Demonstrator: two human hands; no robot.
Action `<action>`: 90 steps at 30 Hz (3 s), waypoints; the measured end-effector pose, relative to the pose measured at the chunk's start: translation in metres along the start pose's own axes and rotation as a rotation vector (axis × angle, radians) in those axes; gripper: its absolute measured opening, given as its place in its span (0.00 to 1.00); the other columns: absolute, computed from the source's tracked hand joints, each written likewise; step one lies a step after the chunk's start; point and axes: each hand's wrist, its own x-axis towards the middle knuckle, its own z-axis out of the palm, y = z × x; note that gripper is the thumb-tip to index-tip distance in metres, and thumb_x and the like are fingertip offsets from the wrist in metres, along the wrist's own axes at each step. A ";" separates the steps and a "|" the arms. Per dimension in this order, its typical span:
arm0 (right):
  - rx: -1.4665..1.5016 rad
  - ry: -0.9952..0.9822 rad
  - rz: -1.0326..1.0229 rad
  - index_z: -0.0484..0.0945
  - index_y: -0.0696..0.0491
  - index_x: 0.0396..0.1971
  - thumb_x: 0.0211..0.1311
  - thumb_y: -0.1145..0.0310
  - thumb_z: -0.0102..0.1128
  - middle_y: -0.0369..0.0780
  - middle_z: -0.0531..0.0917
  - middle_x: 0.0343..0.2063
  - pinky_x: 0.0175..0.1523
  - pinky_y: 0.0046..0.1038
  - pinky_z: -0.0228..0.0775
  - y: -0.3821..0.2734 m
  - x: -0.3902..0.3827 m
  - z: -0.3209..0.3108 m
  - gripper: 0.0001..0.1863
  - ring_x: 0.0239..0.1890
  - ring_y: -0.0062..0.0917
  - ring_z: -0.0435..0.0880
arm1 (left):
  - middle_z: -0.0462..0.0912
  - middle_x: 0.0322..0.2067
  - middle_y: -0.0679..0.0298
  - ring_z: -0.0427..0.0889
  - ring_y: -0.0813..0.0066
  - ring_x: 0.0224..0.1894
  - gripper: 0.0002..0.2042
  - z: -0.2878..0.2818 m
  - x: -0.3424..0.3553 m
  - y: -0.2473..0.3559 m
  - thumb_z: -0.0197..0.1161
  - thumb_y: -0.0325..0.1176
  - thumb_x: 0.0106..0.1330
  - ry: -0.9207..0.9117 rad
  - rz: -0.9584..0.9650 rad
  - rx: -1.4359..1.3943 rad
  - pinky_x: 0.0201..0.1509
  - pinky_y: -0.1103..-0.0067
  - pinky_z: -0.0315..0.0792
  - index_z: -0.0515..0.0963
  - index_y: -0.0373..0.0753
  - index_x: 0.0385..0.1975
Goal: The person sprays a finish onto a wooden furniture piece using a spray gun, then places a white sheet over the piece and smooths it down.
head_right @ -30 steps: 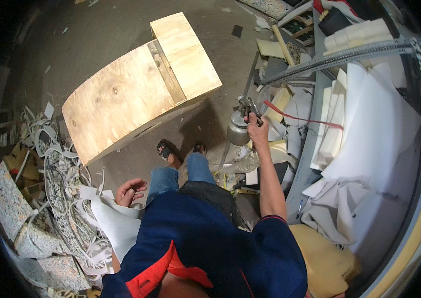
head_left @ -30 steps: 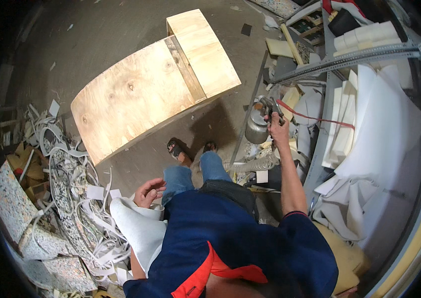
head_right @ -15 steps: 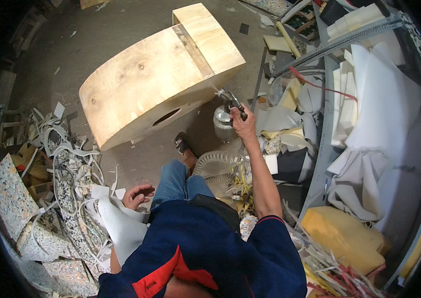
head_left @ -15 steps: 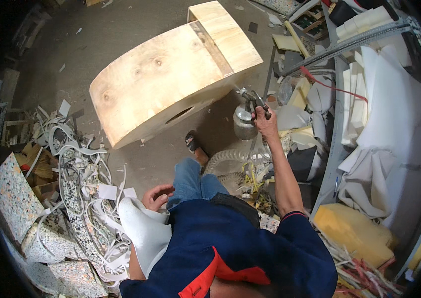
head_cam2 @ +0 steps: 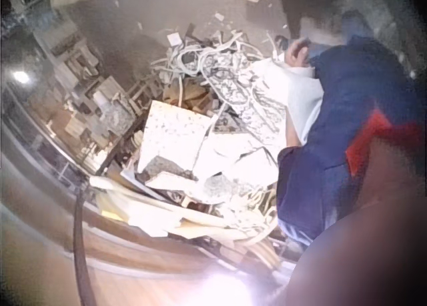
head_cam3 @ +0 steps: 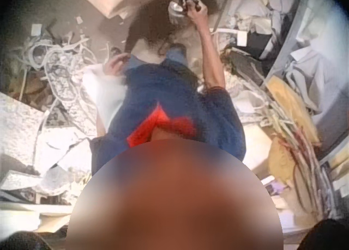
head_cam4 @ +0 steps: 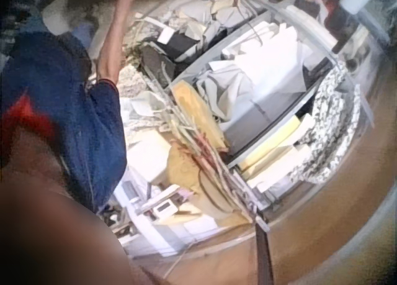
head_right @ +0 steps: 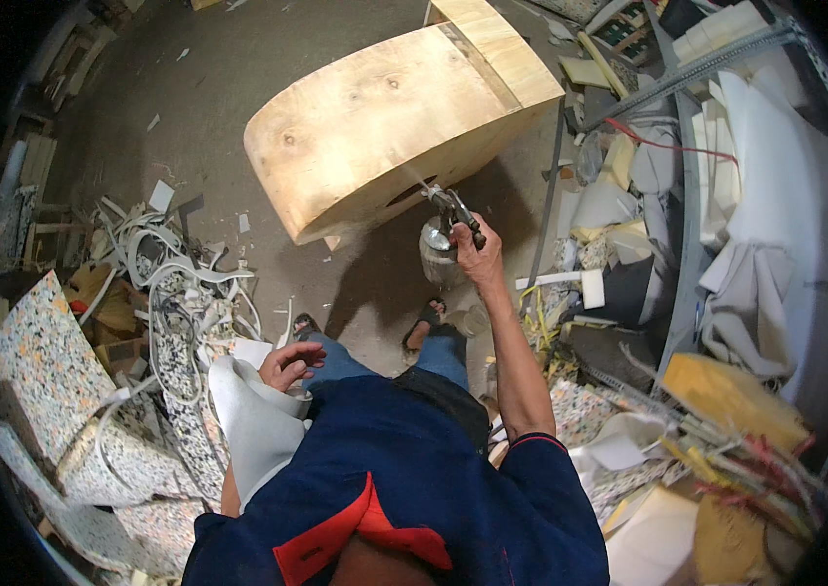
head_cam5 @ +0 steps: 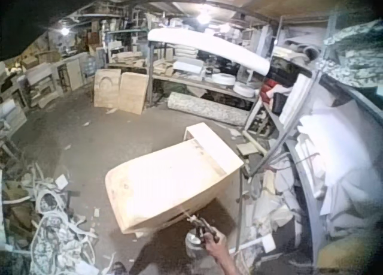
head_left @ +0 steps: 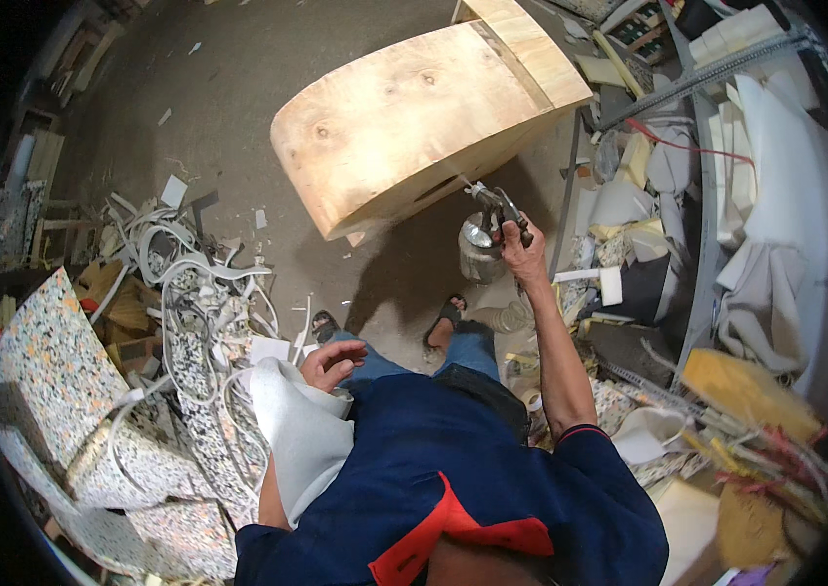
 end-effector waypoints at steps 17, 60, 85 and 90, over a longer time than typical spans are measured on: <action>-0.118 -0.001 0.113 0.78 0.58 0.52 0.64 0.39 0.59 0.37 0.82 0.31 0.43 0.24 0.71 -0.041 -0.125 0.222 0.34 0.35 0.19 0.77 | 0.81 0.51 0.56 0.81 0.68 0.52 0.32 -0.210 -0.129 -0.024 0.66 0.54 0.63 0.017 -0.117 -0.038 0.55 0.75 0.74 0.74 0.32 0.57; 0.079 1.475 0.567 0.73 0.57 0.52 0.67 0.56 0.59 0.41 0.80 0.28 0.37 0.29 0.71 -0.095 -0.039 0.607 0.22 0.30 0.24 0.77 | 0.81 0.52 0.59 0.81 0.69 0.53 0.25 -0.637 0.086 0.215 0.59 0.43 0.69 -0.587 -0.418 0.614 0.53 0.75 0.74 0.72 0.33 0.60; 0.524 1.057 0.338 0.76 0.57 0.47 0.72 0.43 0.49 0.35 0.80 0.28 0.24 0.19 0.62 -0.130 0.068 0.692 0.28 0.22 0.13 0.71 | 0.80 0.54 0.58 0.80 0.69 0.54 0.26 -0.721 0.079 0.236 0.61 0.45 0.69 -0.473 -0.406 0.524 0.54 0.74 0.73 0.71 0.34 0.61; 0.741 1.091 0.366 0.74 0.56 0.50 0.75 0.44 0.43 0.38 0.80 0.31 0.22 0.20 0.63 -0.134 0.087 0.695 0.28 0.21 0.17 0.72 | 0.80 0.53 0.57 0.80 0.68 0.54 0.28 -0.732 0.079 0.235 0.61 0.47 0.68 -0.471 -0.403 0.534 0.54 0.73 0.73 0.71 0.34 0.61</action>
